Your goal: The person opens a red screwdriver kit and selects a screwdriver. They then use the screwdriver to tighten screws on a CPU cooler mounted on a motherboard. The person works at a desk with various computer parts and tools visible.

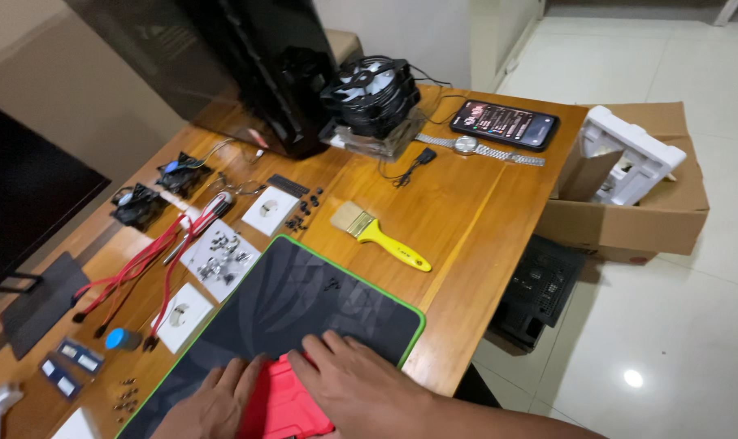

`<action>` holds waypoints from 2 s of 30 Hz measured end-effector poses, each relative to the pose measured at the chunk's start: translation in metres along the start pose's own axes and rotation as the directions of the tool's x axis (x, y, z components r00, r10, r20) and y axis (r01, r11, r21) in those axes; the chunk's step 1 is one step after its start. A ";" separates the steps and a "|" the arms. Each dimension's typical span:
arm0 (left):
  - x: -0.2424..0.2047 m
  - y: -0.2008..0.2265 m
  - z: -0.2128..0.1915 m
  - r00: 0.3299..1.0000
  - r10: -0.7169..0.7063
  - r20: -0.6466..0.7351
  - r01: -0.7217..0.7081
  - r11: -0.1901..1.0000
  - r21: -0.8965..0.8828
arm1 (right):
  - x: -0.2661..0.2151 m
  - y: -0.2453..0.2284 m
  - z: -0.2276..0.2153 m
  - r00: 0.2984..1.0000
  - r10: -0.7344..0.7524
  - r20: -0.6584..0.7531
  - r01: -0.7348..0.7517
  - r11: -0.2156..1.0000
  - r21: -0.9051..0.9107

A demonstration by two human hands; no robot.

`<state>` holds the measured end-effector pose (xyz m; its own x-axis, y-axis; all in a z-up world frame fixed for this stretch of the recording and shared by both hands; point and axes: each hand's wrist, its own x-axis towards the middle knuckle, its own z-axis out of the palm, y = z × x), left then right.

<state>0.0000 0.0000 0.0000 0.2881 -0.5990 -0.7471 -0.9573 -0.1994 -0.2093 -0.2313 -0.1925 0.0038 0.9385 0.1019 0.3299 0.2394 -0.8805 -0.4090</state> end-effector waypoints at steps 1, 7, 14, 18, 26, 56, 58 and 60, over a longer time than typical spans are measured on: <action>-0.001 -0.001 0.007 1.000 -0.007 0.001 0.007 1.000 -0.010 | -0.001 -0.001 -0.001 1.000 -0.010 0.006 0.010 1.000 0.002; -0.055 0.019 0.005 0.729 0.149 -0.669 -0.279 0.956 -0.090 | -0.011 0.001 0.007 0.983 -0.059 -0.171 0.079 0.991 0.111; -0.071 0.037 -0.017 0.803 0.032 -0.596 -0.204 0.953 -0.224 | -0.012 0.000 0.015 0.989 -0.016 -0.145 0.015 1.000 -0.008; -0.070 0.040 -0.017 0.789 0.025 -0.614 -0.181 0.964 -0.193 | -0.009 -0.006 0.016 0.990 -0.002 -0.141 -0.014 0.994 -0.112; -0.071 0.044 -0.019 0.809 -0.012 -0.588 -0.123 0.974 -0.189 | -0.005 -0.011 0.027 0.981 0.011 -0.195 -0.045 0.984 -0.171; -0.106 0.066 -0.042 0.857 -0.135 -0.498 -0.017 0.957 -0.289 | 0.033 -0.024 -0.050 0.944 0.198 0.263 -0.193 0.980 -0.044; -0.111 0.068 -0.045 0.847 -0.174 -0.502 0.004 0.947 -0.320 | 0.043 -0.029 -0.065 0.930 0.221 0.293 -0.214 0.975 -0.057; -0.121 0.071 -0.046 0.796 -0.279 -0.537 0.062 0.921 -0.386 | 0.054 -0.038 -0.082 0.893 0.238 0.383 -0.235 0.970 -0.055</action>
<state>-0.1019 0.0227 0.1040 0.5089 -0.8377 -0.1981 -0.8542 -0.5199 0.0040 -0.2101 -0.1916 0.1067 0.9900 0.0586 -0.1284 -0.0021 -0.9037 -0.4281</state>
